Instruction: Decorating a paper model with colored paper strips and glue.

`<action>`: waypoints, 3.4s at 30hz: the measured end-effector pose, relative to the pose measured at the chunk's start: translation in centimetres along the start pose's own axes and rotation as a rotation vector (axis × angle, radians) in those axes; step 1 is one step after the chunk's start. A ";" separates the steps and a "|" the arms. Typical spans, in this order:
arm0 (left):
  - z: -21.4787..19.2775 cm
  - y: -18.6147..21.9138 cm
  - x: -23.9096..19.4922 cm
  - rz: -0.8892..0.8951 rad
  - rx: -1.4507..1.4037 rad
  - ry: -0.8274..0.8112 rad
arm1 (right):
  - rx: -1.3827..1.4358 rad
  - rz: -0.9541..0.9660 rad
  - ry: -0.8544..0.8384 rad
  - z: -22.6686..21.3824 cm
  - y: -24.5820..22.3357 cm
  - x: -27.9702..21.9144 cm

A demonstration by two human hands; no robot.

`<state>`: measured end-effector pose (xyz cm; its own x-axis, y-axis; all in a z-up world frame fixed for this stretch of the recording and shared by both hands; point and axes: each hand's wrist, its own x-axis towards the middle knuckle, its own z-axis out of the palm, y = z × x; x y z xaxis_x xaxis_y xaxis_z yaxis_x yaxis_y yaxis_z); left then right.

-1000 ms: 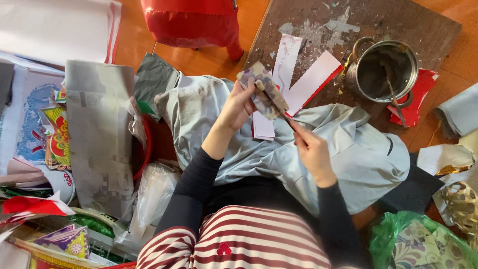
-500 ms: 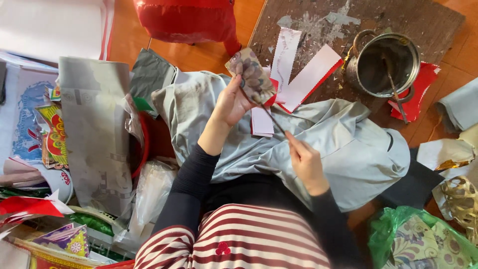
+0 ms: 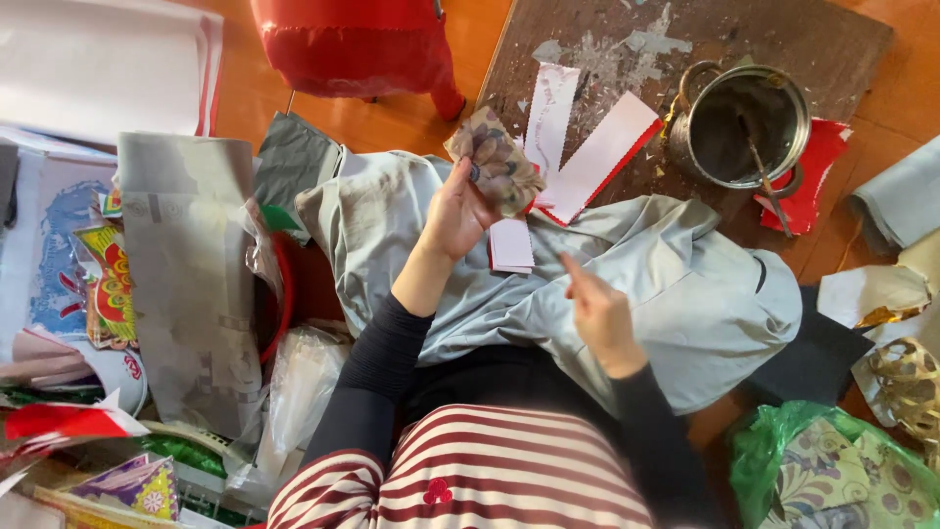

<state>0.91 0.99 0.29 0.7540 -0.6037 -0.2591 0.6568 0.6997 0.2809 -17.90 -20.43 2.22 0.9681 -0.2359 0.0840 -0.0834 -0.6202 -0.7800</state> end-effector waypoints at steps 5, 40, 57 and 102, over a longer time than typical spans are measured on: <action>1.6 0.0 -0.6 -0.029 -0.002 -0.011 | -0.141 0.038 0.132 -1.8 5.5 4.1; -4.9 7.0 -6.2 0.054 0.284 -0.034 | -0.114 -0.443 -0.761 3.9 -27.1 22.1; 6.5 37.5 11.0 0.769 0.446 -0.102 | -0.089 -0.888 -0.089 6.0 -37.0 43.4; 7.2 37.8 21.9 1.013 1.235 0.119 | -0.320 -0.951 0.142 6.9 -30.4 45.4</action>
<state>42.33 11.48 11.85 0.8978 -0.0317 0.4393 -0.4390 0.0152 0.8983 30.17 -7.16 25.49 0.6306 0.3860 0.6733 0.6279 -0.7636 -0.1503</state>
